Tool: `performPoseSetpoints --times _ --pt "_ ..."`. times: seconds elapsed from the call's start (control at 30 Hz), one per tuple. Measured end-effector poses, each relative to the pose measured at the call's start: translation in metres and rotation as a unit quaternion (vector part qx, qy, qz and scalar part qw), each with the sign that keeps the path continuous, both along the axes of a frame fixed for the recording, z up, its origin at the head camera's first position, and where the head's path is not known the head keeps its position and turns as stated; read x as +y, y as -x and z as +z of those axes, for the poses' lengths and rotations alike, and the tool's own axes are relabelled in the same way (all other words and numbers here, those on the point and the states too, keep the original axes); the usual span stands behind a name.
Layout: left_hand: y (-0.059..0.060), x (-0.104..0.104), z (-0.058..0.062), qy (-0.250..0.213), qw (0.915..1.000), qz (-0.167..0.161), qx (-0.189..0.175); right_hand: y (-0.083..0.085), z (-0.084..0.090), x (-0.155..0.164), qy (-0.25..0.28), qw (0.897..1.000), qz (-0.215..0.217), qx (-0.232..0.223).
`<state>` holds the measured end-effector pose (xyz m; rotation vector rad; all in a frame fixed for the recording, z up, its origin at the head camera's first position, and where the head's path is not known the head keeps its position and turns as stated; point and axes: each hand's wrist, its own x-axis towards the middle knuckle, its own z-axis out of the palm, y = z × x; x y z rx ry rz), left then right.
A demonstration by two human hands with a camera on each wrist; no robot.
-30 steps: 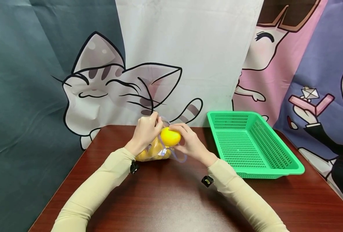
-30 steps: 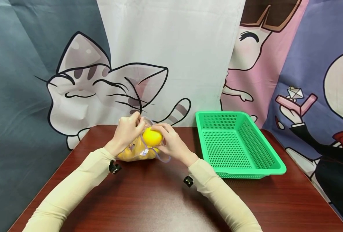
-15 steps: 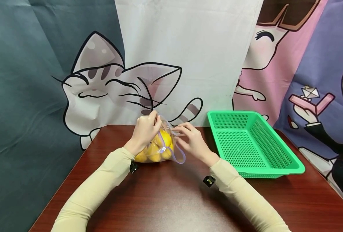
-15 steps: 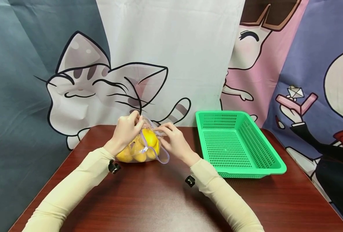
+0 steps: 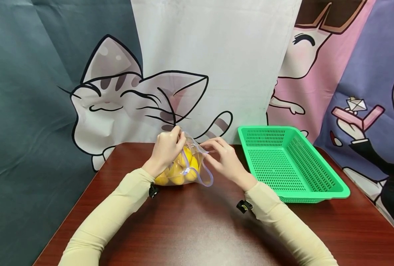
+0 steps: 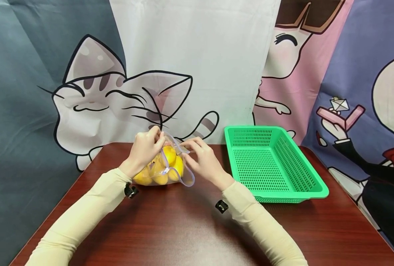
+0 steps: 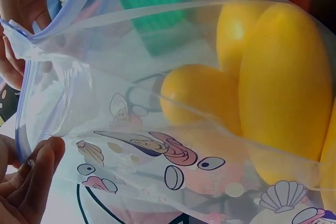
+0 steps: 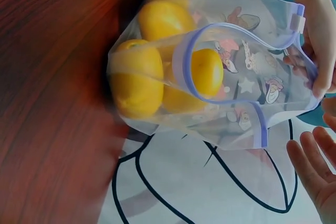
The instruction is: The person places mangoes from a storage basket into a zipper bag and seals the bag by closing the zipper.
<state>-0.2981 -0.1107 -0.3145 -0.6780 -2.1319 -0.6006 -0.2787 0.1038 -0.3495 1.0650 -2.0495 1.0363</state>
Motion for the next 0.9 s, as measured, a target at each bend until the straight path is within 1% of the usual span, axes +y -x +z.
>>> performPoseSetpoints --times 0.1,0.23,0.4,0.63,0.9 --pt "-0.001 0.000 0.001 0.000 1.0000 0.000 -0.002 0.000 0.002 0.002 0.007 1.000 -0.002 0.002" --pt "-0.001 -0.002 0.001 0.004 1.0000 -0.001 -0.004 0.000 0.003 0.003 0.004 1.000 -0.015 0.002" --pt "-0.002 -0.003 0.001 0.007 1.0000 0.001 -0.004 0.003 0.000 0.004 -0.027 0.998 -0.046 -0.018" --pt "-0.003 -0.004 0.001 0.013 0.9999 0.004 -0.002 0.009 -0.006 0.002 -0.090 0.989 -0.109 -0.035" --pt "-0.004 -0.007 0.002 0.012 0.9999 0.002 0.000 0.012 -0.009 -0.001 -0.117 0.979 -0.156 -0.052"
